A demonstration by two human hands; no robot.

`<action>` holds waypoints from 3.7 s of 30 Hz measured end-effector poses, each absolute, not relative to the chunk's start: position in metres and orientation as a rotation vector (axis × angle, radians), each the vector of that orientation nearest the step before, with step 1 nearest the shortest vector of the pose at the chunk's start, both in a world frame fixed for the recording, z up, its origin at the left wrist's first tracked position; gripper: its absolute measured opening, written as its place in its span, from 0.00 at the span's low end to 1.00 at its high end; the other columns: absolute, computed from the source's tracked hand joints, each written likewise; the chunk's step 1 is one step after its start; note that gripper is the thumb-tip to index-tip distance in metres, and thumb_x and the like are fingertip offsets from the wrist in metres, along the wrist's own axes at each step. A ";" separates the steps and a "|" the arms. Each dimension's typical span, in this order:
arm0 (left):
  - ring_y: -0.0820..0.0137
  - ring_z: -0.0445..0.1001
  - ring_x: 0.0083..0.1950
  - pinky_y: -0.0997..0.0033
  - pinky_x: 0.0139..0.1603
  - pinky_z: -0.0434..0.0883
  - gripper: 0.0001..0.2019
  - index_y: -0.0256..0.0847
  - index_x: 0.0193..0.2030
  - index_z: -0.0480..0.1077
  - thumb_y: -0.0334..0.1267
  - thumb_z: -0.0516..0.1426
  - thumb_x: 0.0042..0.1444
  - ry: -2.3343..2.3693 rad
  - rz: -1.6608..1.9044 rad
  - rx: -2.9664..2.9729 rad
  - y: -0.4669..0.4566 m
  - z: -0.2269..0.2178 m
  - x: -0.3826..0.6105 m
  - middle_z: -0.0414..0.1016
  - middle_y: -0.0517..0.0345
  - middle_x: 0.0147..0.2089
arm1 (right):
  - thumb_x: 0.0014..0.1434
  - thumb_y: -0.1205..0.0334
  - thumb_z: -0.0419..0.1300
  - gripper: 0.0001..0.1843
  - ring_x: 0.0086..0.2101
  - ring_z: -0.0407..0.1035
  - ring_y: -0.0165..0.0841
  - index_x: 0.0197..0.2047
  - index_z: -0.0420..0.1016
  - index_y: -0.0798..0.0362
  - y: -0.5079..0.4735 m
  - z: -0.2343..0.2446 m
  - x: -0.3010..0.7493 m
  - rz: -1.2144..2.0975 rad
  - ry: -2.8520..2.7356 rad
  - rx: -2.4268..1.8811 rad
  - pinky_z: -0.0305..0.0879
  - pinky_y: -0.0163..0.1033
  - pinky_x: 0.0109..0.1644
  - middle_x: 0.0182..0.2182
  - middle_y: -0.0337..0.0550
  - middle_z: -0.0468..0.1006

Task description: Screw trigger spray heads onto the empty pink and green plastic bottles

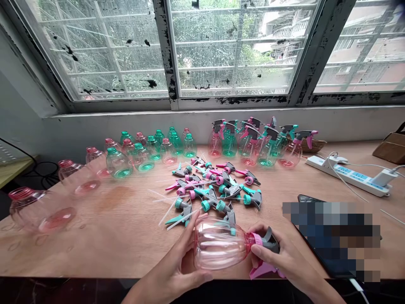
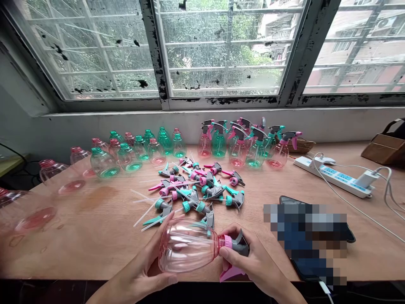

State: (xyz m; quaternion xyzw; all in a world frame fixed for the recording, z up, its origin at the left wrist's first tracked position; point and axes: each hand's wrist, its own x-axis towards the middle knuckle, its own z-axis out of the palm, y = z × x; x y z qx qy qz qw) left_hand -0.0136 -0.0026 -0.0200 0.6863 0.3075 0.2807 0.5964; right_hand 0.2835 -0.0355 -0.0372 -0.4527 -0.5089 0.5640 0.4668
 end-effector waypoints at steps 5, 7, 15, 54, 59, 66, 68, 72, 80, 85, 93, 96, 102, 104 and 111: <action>0.55 0.37 0.82 0.50 0.80 0.41 0.47 0.65 0.78 0.30 0.44 0.62 0.66 0.727 0.668 1.643 -0.004 -0.018 -0.013 0.29 0.62 0.83 | 0.57 0.47 0.73 0.19 0.26 0.75 0.35 0.41 0.77 0.52 -0.036 -0.036 0.282 1.389 -1.222 -1.114 0.74 0.37 0.32 0.24 0.36 0.81; 0.53 0.37 0.82 0.50 0.80 0.43 0.52 0.63 0.78 0.30 0.45 0.66 0.62 0.736 0.665 1.600 -0.004 -0.016 -0.013 0.29 0.61 0.83 | 0.58 0.47 0.73 0.18 0.26 0.75 0.34 0.41 0.77 0.52 -0.037 -0.036 0.282 1.387 -1.235 -1.112 0.74 0.36 0.32 0.23 0.36 0.81; 0.50 0.52 0.78 0.48 0.77 0.53 0.53 0.60 0.78 0.42 0.49 0.70 0.55 0.699 0.676 1.331 -0.001 -0.018 -0.010 0.47 0.54 0.81 | 0.59 0.48 0.72 0.18 0.31 0.76 0.37 0.43 0.79 0.52 -0.038 -0.034 0.284 1.324 -1.280 -1.134 0.74 0.40 0.37 0.29 0.39 0.82; 0.52 0.40 0.82 0.49 0.79 0.46 0.48 0.64 0.78 0.31 0.46 0.63 0.64 0.702 0.648 1.609 -0.002 -0.020 -0.014 0.35 0.59 0.83 | 0.57 0.45 0.73 0.21 0.27 0.71 0.34 0.41 0.77 0.54 -0.036 -0.038 0.286 1.408 -1.236 -1.118 0.64 0.36 0.31 0.26 0.37 0.79; 0.54 0.36 0.82 0.49 0.80 0.41 0.48 0.64 0.78 0.29 0.46 0.62 0.66 0.690 0.664 1.612 -0.001 -0.023 -0.015 0.32 0.61 0.83 | 0.58 0.46 0.73 0.20 0.27 0.71 0.33 0.41 0.77 0.53 -0.036 -0.040 0.286 1.406 -1.228 -1.108 0.64 0.35 0.31 0.25 0.36 0.80; 0.52 0.36 0.82 0.48 0.80 0.42 0.50 0.62 0.78 0.32 0.49 0.64 0.62 0.714 0.650 1.568 -0.002 -0.022 -0.015 0.32 0.62 0.83 | 0.59 0.47 0.73 0.20 0.25 0.75 0.34 0.42 0.75 0.53 -0.036 -0.039 0.285 1.482 -1.199 -1.054 0.68 0.35 0.30 0.23 0.38 0.82; 0.54 0.35 0.82 0.49 0.80 0.38 0.47 0.64 0.78 0.33 0.49 0.62 0.65 0.719 0.667 1.630 -0.002 -0.023 -0.015 0.28 0.64 0.83 | 0.58 0.46 0.73 0.22 0.24 0.73 0.32 0.42 0.74 0.54 -0.036 -0.039 0.285 1.491 -1.183 -1.076 0.67 0.34 0.29 0.23 0.38 0.81; 0.56 0.33 0.82 0.50 0.80 0.39 0.48 0.65 0.78 0.31 0.48 0.63 0.64 0.737 0.650 1.656 -0.001 -0.023 -0.016 0.30 0.64 0.83 | 0.57 0.45 0.74 0.23 0.26 0.71 0.31 0.42 0.75 0.54 -0.036 -0.039 0.285 1.444 -1.201 -1.110 0.65 0.32 0.30 0.24 0.37 0.80; 0.55 0.38 0.82 0.50 0.80 0.42 0.50 0.63 0.78 0.31 0.44 0.64 0.64 0.719 0.661 1.546 -0.004 -0.016 -0.012 0.34 0.61 0.83 | 0.57 0.45 0.73 0.22 0.26 0.71 0.32 0.41 0.75 0.53 -0.036 -0.038 0.285 1.448 -1.192 -1.121 0.64 0.33 0.30 0.24 0.37 0.80; 0.58 0.32 0.82 0.52 0.80 0.38 0.47 0.66 0.77 0.28 0.43 0.61 0.67 0.678 0.670 1.603 -0.001 -0.019 -0.012 0.31 0.66 0.83 | 0.58 0.47 0.72 0.19 0.27 0.71 0.32 0.41 0.76 0.53 -0.036 -0.039 0.286 1.392 -1.257 -1.101 0.64 0.34 0.32 0.26 0.36 0.79; 0.55 0.36 0.82 0.50 0.80 0.41 0.51 0.63 0.78 0.30 0.45 0.64 0.64 0.727 0.644 1.535 -0.002 -0.019 -0.014 0.34 0.61 0.83 | 0.57 0.48 0.73 0.19 0.30 0.69 0.33 0.42 0.78 0.53 -0.036 -0.035 0.287 1.338 -1.282 -1.139 0.64 0.36 0.34 0.29 0.36 0.77; 0.55 0.34 0.82 0.48 0.80 0.37 0.48 0.65 0.77 0.28 0.44 0.62 0.66 0.701 0.652 1.588 -0.002 -0.021 -0.014 0.32 0.64 0.83 | 0.59 0.47 0.72 0.19 0.28 0.70 0.33 0.42 0.77 0.53 -0.036 -0.036 0.287 1.390 -1.267 -1.116 0.64 0.36 0.33 0.28 0.36 0.77; 0.53 0.32 0.82 0.48 0.80 0.39 0.52 0.66 0.77 0.28 0.44 0.65 0.63 0.674 0.659 1.570 0.000 -0.025 -0.015 0.26 0.65 0.83 | 0.61 0.48 0.71 0.17 0.28 0.72 0.33 0.43 0.76 0.52 -0.036 -0.037 0.287 1.403 -1.290 -1.092 0.63 0.35 0.32 0.26 0.36 0.80; 0.53 0.33 0.82 0.48 0.80 0.41 0.53 0.63 0.78 0.31 0.46 0.66 0.61 0.683 0.651 1.518 -0.001 -0.023 -0.014 0.28 0.63 0.83 | 0.61 0.48 0.71 0.18 0.28 0.72 0.33 0.43 0.76 0.53 -0.036 -0.037 0.287 1.401 -1.289 -1.090 0.63 0.35 0.31 0.26 0.36 0.80; 0.57 0.39 0.82 0.52 0.80 0.40 0.47 0.65 0.78 0.33 0.46 0.63 0.65 0.713 0.658 1.550 -0.003 -0.020 -0.013 0.34 0.62 0.83 | 0.58 0.46 0.73 0.21 0.24 0.70 0.30 0.42 0.74 0.53 -0.037 -0.035 0.285 1.445 -1.190 -1.109 0.67 0.32 0.30 0.24 0.35 0.80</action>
